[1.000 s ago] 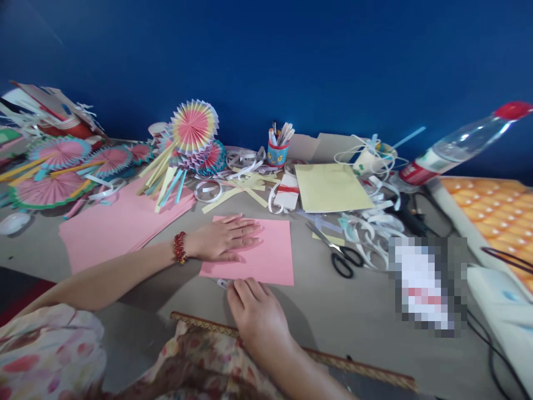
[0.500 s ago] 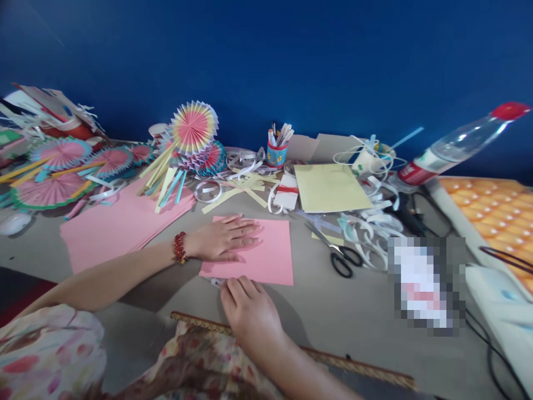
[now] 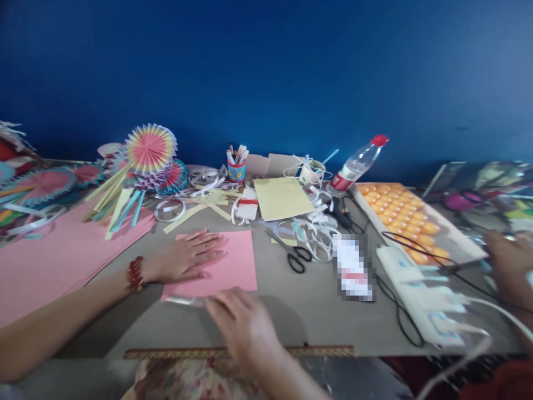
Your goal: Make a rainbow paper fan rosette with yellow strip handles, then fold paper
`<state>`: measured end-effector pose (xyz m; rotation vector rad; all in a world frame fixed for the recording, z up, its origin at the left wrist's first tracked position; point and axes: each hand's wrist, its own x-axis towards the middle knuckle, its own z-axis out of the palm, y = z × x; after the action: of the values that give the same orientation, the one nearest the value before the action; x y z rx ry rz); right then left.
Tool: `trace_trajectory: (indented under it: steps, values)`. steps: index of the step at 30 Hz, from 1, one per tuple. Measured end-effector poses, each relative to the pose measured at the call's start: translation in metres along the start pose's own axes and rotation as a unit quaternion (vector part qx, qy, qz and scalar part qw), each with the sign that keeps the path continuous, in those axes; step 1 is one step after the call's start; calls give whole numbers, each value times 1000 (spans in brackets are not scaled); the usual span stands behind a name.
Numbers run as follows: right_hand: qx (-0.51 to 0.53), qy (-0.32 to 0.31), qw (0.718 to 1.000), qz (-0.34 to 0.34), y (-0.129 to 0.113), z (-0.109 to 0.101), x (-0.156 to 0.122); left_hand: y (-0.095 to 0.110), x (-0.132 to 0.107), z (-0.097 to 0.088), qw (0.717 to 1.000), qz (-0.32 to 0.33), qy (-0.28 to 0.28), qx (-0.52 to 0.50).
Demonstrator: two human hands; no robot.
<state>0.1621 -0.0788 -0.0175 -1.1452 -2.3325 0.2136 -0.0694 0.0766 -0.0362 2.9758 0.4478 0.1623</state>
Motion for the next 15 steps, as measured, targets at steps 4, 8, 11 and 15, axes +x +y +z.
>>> trace_trajectory:
  steps: [4, 8, 11, 15]
  values:
    - [-89, 59, 988, 116, 51, -32, -35, -1, 0, 2, 1000, -6, -3, 2]
    - [-173, 74, 963, 191, 78, -43, -70, 0, 0, 2, 1000, -14, -4, -4]
    - [-195, 61, 958, 201, 82, -42, -80, 1, 0, 0, 1000, -15, -1, -15]
    - [-202, 69, 957, 199, 84, -43, -78, 2, 0, -2, 1000, -19, -2, -19]
